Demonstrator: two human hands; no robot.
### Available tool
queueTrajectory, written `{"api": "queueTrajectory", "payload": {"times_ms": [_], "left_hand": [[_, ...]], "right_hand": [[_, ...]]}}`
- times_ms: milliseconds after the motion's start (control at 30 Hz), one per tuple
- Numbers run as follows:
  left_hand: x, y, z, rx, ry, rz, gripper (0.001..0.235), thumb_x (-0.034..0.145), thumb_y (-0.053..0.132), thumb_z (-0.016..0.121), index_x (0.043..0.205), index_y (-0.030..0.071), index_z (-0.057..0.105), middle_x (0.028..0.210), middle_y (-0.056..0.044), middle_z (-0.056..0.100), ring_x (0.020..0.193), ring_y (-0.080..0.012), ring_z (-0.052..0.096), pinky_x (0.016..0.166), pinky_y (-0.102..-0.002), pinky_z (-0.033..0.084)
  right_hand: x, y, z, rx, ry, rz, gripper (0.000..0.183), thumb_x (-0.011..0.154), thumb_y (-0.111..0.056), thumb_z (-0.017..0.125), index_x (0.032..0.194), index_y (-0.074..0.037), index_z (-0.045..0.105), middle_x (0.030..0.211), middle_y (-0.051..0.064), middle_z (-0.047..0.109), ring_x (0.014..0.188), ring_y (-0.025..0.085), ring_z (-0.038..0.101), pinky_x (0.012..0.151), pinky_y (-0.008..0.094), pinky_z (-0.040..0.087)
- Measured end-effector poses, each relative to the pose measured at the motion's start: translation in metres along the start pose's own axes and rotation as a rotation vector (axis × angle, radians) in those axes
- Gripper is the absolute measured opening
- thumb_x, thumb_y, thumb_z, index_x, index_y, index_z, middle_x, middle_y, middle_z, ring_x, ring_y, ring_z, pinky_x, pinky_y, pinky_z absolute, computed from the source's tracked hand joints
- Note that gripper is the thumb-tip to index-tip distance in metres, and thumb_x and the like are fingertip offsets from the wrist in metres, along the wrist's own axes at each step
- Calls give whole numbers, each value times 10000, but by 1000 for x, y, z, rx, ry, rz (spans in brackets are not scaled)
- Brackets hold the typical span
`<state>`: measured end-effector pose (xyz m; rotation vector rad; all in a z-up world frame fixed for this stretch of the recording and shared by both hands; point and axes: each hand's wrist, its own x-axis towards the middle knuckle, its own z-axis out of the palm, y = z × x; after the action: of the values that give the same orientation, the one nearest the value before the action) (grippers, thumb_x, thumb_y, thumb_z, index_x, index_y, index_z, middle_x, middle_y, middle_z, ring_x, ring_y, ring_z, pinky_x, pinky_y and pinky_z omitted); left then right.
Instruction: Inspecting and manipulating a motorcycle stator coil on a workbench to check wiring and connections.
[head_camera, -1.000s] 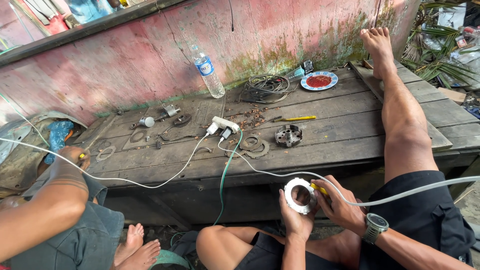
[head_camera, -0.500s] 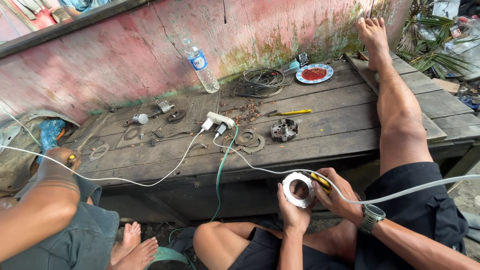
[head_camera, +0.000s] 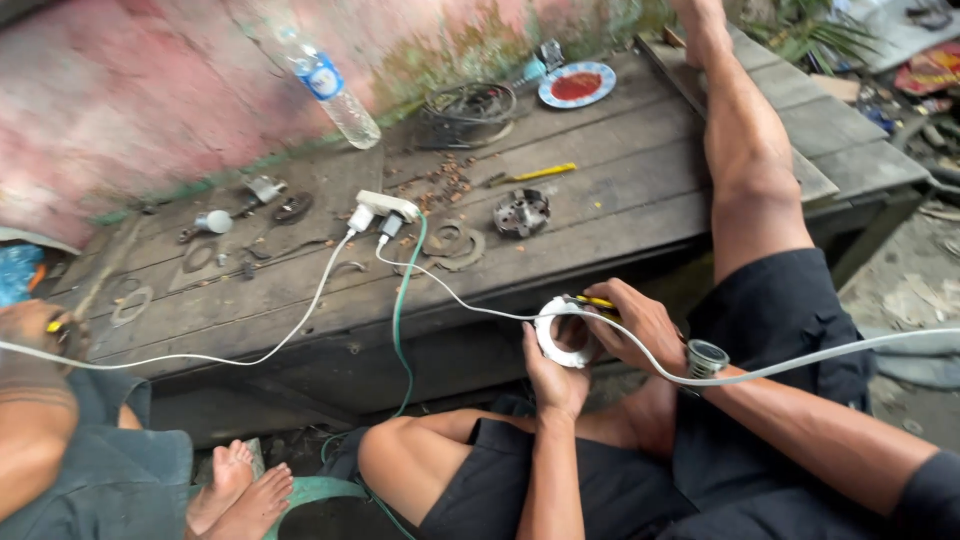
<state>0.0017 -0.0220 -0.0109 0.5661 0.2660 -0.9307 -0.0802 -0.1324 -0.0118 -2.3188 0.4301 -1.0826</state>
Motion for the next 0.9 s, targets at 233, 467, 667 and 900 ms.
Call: {"api": "queueTrajectory", "payload": {"times_ms": [233,467,667,900], "left_hand": [[29,-4,-34,26,-52,-15,527,922,648,600,1072,147,672,1050,-67,693,1012,-266,654,923,-476,530],[9,0,-12,55,-91,-36,531,944,640,559,1097,139,646,1027,-65,639,993,-257,613,904,-485,527],[-6,3,2,45,-63,-36,496,934,606,600,1041,124,650,992,-62,641,979,-279,636,879,-480,537],[-6,-1,2,66,-32,-26,418,937,555,637,965,140,676,968,-39,693,949,-267,675,883,-461,547]], "right_hand": [[-4,-6,4,-86,-46,-199,149,919,-270,669,1049,-208,635,955,27,623,621,333,665,557,422,561],[-2,-8,-2,-138,20,-188,133,909,-291,690,1000,-208,640,1004,12,601,595,341,666,542,423,555],[-2,-4,-1,-149,29,-246,101,930,-287,661,956,-201,616,1015,8,570,553,317,639,515,402,540],[-5,-8,2,-133,12,-272,99,910,-273,667,961,-210,610,976,22,552,520,345,639,486,422,533]]}}
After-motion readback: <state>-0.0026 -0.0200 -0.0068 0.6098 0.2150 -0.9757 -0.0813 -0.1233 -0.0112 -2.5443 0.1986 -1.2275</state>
